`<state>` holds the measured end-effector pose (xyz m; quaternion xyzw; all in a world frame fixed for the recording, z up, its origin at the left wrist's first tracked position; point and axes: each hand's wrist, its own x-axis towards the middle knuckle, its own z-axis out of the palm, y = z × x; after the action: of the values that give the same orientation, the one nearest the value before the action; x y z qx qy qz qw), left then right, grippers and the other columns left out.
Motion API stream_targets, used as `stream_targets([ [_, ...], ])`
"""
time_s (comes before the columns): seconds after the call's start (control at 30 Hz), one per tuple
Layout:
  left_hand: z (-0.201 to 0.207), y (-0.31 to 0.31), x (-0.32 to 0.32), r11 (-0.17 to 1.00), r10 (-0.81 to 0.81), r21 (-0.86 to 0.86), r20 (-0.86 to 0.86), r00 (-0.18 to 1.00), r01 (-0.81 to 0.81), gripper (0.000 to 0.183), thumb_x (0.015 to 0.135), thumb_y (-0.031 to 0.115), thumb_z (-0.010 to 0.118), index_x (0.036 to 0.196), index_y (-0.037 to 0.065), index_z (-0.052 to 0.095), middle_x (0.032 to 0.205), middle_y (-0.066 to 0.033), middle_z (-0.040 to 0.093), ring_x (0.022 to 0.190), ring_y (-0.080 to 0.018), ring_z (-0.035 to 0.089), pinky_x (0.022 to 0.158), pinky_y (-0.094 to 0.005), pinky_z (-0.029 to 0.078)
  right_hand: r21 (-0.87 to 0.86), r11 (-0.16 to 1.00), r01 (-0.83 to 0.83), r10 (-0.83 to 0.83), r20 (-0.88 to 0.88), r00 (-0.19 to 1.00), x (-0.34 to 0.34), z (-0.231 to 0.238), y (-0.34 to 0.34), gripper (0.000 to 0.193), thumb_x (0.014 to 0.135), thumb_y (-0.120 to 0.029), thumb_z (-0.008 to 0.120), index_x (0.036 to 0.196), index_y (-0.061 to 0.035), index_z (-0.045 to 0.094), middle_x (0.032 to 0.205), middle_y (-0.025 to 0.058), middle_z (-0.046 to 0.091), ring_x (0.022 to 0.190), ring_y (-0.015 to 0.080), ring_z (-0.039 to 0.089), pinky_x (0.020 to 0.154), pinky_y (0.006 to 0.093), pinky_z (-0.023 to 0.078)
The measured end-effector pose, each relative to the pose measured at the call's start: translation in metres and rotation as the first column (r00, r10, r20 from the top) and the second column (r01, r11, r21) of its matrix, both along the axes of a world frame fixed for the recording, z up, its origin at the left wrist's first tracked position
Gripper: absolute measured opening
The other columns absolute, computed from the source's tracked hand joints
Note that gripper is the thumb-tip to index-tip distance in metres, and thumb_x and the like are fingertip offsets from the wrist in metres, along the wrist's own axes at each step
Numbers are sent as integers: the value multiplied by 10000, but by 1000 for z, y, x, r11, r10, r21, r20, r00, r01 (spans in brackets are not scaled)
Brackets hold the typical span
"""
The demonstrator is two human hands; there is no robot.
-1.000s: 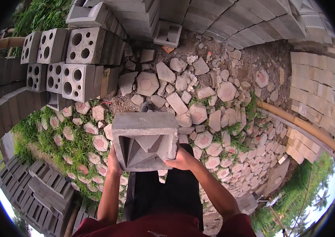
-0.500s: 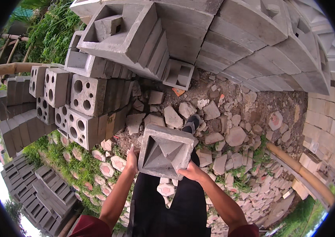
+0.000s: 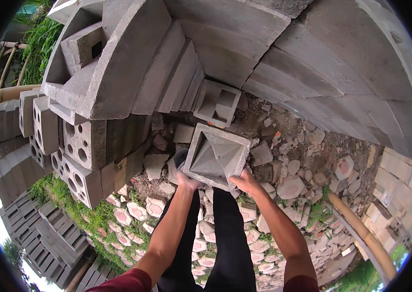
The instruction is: The person carries several hollow ventilation blocks across a yard and stacks them individually at the edge of an existing brick pile.
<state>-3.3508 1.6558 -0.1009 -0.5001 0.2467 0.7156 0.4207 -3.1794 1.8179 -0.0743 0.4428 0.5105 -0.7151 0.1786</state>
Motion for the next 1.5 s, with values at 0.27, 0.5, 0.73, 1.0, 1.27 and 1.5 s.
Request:
stream_targets([
  [0.27, -99, 80, -70, 997, -17, 77, -62, 998, 22, 566, 868, 290, 235, 1273, -12, 490, 1350, -205, 455, 1259, -380, 403, 1101, -506, 237, -88, 989, 122, -124, -16, 992, -65, -98, 71, 376, 810, -155, 615, 1152, -17, 537, 1029, 70, 596, 934, 203, 582, 671, 400, 544],
  [0.5, -131, 124, -96, 998, -20, 52, -159, 987, 29, 581, 892, 317, 187, 1306, 31, 479, 1387, -162, 429, 1284, -355, 384, 1102, -508, 244, -38, 995, 95, -96, -43, 994, -95, -146, 104, 441, 799, -176, 640, 1181, 2, 509, 1086, 131, 588, 967, 261, 591, 676, 455, 569],
  [0.73, -150, 136, -102, 996, 55, 81, -209, 976, -38, 552, 908, 299, 202, 1311, 36, 473, 1374, -158, 443, 1266, -356, 408, 1087, -509, 289, -9, 998, 56, -56, -33, 998, -111, -162, 125, 404, 805, -179, 635, 1157, -14, 526, 1059, 112, 594, 939, 228, 590, 657, 411, 553],
  [1.0, -158, 137, -103, 994, 92, 74, -235, 968, -77, 559, 909, 301, 193, 1316, 37, 469, 1367, -165, 447, 1262, -363, 414, 1077, -515, 305, 114, 994, 1, -5, 35, 999, -125, -160, 126, 327, 794, -161, 636, 1077, -10, 570, 962, 66, 618, 853, 180, 590, 678, 336, 505],
  [1.27, -161, 142, -104, 997, 53, 73, -270, 962, -34, 564, 899, 303, 197, 1305, 30, 480, 1371, -168, 443, 1267, -365, 407, 1081, -520, 293, 327, 945, -12, 5, 23, 1000, -115, -166, 118, 444, 782, -212, 665, 1138, 26, 549, 1038, 126, 635, 934, 193, 588, 831, 319, 460],
  [1.5, -176, 136, -107, 999, 38, 6, -297, 954, -38, 547, 903, 292, 210, 1302, 39, 486, 1356, -159, 465, 1257, -362, 421, 1076, -518, 303, 371, 928, -14, 53, -94, 994, -126, -149, 120, 409, 813, -201, 652, 1124, 43, 543, 1023, 126, 639, 946, 189, 586, 834, 320, 467],
])
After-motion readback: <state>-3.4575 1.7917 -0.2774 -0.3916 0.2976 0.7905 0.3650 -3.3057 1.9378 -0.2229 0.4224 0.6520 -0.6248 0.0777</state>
